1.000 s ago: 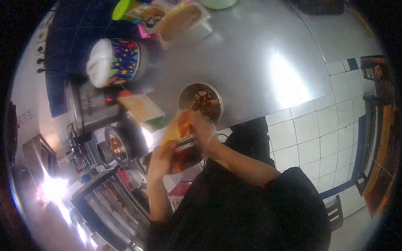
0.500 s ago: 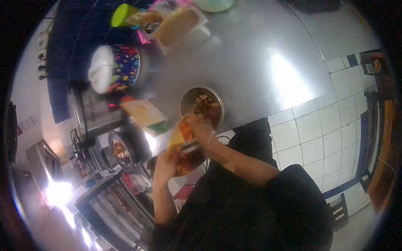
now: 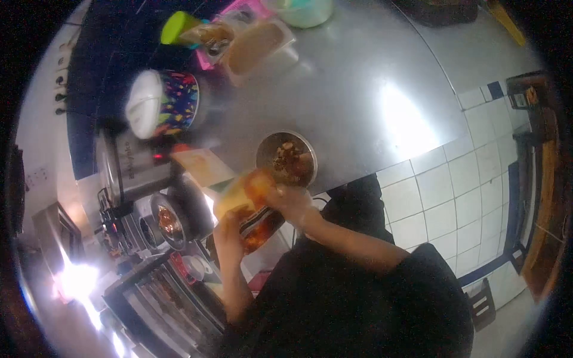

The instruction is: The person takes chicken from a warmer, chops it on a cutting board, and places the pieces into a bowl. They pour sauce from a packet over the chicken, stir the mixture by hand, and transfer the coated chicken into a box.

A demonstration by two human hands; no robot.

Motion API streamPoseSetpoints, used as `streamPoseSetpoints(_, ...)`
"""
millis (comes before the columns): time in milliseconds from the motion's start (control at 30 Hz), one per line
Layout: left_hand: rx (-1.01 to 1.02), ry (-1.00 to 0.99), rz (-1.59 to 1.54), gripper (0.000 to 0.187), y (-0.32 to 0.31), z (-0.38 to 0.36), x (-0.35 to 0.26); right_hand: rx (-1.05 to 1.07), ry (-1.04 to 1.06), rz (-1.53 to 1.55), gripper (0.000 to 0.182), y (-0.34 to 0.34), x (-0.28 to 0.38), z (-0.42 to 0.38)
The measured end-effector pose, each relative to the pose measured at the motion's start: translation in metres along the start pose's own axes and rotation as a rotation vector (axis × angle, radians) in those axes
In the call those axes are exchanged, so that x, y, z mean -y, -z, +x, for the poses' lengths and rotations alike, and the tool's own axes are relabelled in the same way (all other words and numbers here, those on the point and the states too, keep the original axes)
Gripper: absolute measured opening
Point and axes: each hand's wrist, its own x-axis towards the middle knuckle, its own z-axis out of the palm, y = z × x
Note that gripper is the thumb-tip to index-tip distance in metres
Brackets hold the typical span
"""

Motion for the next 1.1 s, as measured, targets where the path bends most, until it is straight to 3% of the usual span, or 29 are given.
streamPoseSetpoints(33,0.019,-0.041,-0.012,0.043,0.002,-0.001,0.005,0.007,0.004,-0.014,0.037,0.005,0.004,-0.003)
streamPoseSetpoints(100,0.014,0.014,-0.040,0.039,0.002,-0.008,-0.001,0.105,0.147,-0.533,0.044,0.017,0.007,-0.010)
streamPoseSetpoints(167,0.008,0.066,-0.075,0.036,-0.003,-0.016,0.004,0.080,0.117,-0.473,0.041,0.024,0.011,-0.024)
streamPoseSetpoints(233,-0.097,0.011,-0.344,0.030,-0.013,-0.018,0.031,0.047,0.096,-0.422,0.038,0.030,0.018,-0.035)
streamPoseSetpoints(333,-0.160,-0.071,-0.353,0.026,-0.015,-0.012,0.048,0.004,0.115,-0.503,0.036,0.037,0.031,-0.052)
streamPoseSetpoints(400,-0.183,-0.134,-0.455,0.024,-0.013,-0.006,0.043,0.013,-0.039,-0.495,0.036,0.043,0.045,-0.064)
streamPoseSetpoints(433,-0.184,-0.184,-0.538,0.022,-0.012,-0.003,0.040,0.008,-0.020,-0.520,0.036,0.047,0.063,-0.067)
streamPoseSetpoints(500,-0.239,-0.248,-0.533,0.021,-0.010,0.020,0.039,0.063,-0.081,-0.855,0.038,0.057,0.099,-0.073)
streamPoseSetpoints(533,-0.280,-0.291,-0.505,0.019,-0.007,0.036,0.035,0.046,-0.063,-0.881,0.038,0.068,0.097,-0.070)
streamPoseSetpoints(600,-0.288,-0.333,-0.507,0.017,0.001,0.065,0.003,0.119,0.264,-1.344,0.046,0.098,0.086,-0.060)
streamPoseSetpoints(633,-0.279,-0.355,-0.563,0.017,0.004,0.082,-0.019,0.106,0.271,-1.369,0.046,0.098,0.108,-0.067)
streamPoseSetpoints(700,-0.238,-0.329,-0.914,0.016,-0.007,0.126,-0.051,-0.237,-0.108,-0.682,0.052,0.094,0.159,-0.089)
streamPoseSetpoints(733,-0.227,-0.338,-0.962,0.016,-0.013,0.146,-0.095,-0.264,-0.084,-0.712,0.052,0.107,0.164,-0.086)
streamPoseSetpoints(800,-0.214,-0.344,-1.003,0.016,-0.020,0.178,-0.140,-0.307,0.236,-0.751,0.054,0.129,0.137,-0.084)
streamPoseSetpoints(833,-0.095,-0.424,-1.105,0.017,-0.028,0.199,-0.146,-0.297,0.122,-0.539,0.055,0.130,0.135,-0.085)
streamPoseSetpoints(867,0.029,-0.508,-1.200,0.017,-0.035,0.215,-0.154,-0.307,0.134,-0.547,0.055,0.133,0.134,-0.085)
streamPoseSetpoints(933,0.038,-0.546,-1.267,0.017,-0.053,0.241,-0.173,-0.335,0.019,-0.307,0.058,0.137,0.135,-0.084)
streamPoseSetpoints(967,0.043,-0.566,-1.323,0.017,-0.060,0.253,-0.179,-0.324,0.097,-0.596,0.052,0.131,0.148,-0.094)
streamPoseSetpoints(1100,0.068,-0.541,-1.268,0.018,-0.090,0.301,-0.154,-0.265,-0.079,-0.334,0.054,0.152,0.135,-0.079)
